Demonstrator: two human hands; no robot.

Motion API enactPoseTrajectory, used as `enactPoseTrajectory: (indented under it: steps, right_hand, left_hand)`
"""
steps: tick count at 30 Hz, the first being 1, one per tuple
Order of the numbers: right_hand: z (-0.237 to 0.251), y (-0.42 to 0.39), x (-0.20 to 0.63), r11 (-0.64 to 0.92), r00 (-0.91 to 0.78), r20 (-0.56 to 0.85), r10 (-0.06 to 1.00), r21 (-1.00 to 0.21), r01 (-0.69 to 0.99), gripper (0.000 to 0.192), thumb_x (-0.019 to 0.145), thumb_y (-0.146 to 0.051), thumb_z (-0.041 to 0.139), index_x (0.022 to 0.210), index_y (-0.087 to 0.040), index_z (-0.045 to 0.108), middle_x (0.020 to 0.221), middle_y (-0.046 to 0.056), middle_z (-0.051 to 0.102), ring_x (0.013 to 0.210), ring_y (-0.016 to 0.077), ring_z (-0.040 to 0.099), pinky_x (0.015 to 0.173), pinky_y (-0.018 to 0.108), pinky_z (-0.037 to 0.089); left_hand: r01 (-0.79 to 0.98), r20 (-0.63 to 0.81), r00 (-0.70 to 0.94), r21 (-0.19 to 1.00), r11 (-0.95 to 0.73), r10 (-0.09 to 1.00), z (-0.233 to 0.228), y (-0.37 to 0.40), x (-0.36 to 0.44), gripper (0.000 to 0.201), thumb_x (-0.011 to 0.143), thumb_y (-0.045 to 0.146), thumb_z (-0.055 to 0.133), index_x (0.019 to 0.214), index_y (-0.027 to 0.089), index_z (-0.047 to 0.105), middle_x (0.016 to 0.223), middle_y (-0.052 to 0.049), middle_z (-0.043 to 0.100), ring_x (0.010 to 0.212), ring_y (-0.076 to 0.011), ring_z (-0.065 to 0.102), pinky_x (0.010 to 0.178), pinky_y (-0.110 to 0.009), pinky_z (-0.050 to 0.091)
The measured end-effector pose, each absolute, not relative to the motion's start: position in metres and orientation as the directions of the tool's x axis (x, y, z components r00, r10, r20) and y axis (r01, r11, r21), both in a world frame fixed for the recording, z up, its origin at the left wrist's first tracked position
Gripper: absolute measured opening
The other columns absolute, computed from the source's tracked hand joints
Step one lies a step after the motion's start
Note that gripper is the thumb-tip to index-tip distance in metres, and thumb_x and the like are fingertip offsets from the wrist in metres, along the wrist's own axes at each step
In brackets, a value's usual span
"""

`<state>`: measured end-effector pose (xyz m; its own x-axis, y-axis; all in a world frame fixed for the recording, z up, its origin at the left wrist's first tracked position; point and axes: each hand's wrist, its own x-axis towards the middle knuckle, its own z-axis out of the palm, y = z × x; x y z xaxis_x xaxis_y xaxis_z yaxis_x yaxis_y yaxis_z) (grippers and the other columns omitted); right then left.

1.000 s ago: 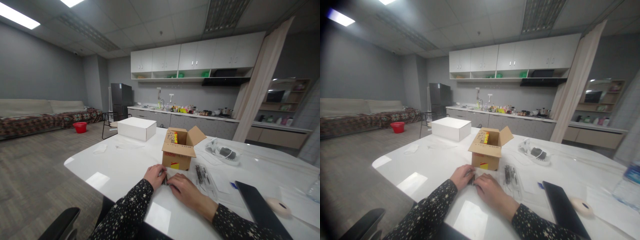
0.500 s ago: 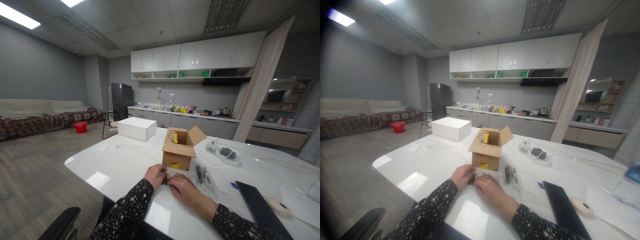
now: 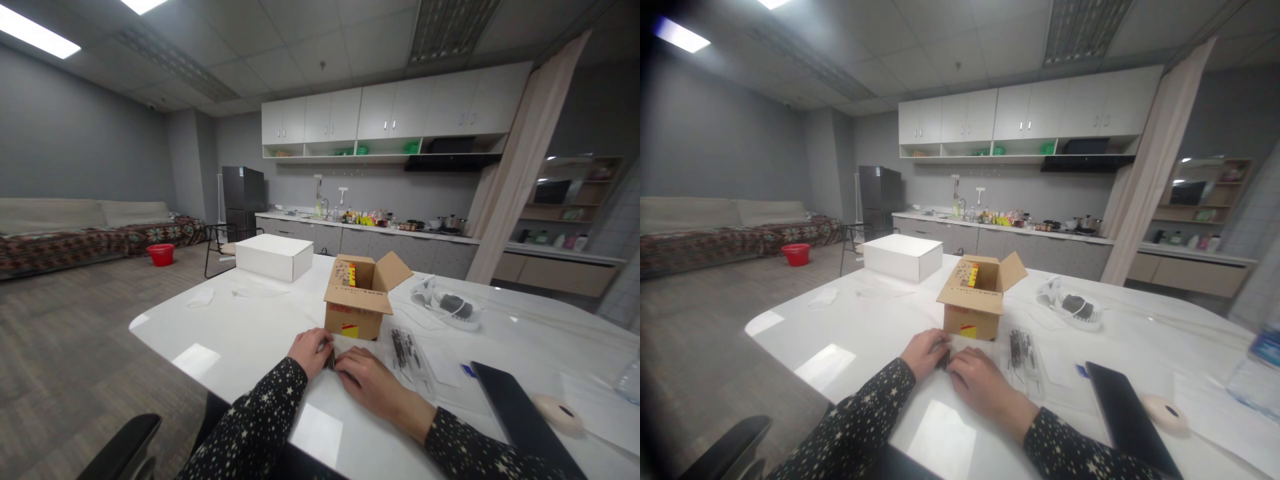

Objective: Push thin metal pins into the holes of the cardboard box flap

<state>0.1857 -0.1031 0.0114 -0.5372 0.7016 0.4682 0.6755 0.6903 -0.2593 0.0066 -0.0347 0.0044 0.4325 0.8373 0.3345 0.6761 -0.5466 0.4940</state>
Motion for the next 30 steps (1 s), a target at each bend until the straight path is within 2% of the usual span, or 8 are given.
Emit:
enactPoseTrajectory:
  steps: [30]
  right_hand:
    - [0.0142,-0.1051,0.1855,0.699,-0.553,0.459,0.696,-0.257,0.667,0.021,0.088,-0.012,0.051,0.096,-0.018,0.07,0.093,0.006,0.07,0.091,0.0185,0.061,0.086,0.035,0.047]
  left_hand:
    - [0.665,0.347,0.42,0.511,-0.545,0.838,0.003,-0.0343,0.0059,0.021,0.086,0.023,0.046,0.097,0.022,0.063,0.104,-0.003,0.068,0.102,-0.0187,0.06,0.092,-0.031,0.044]
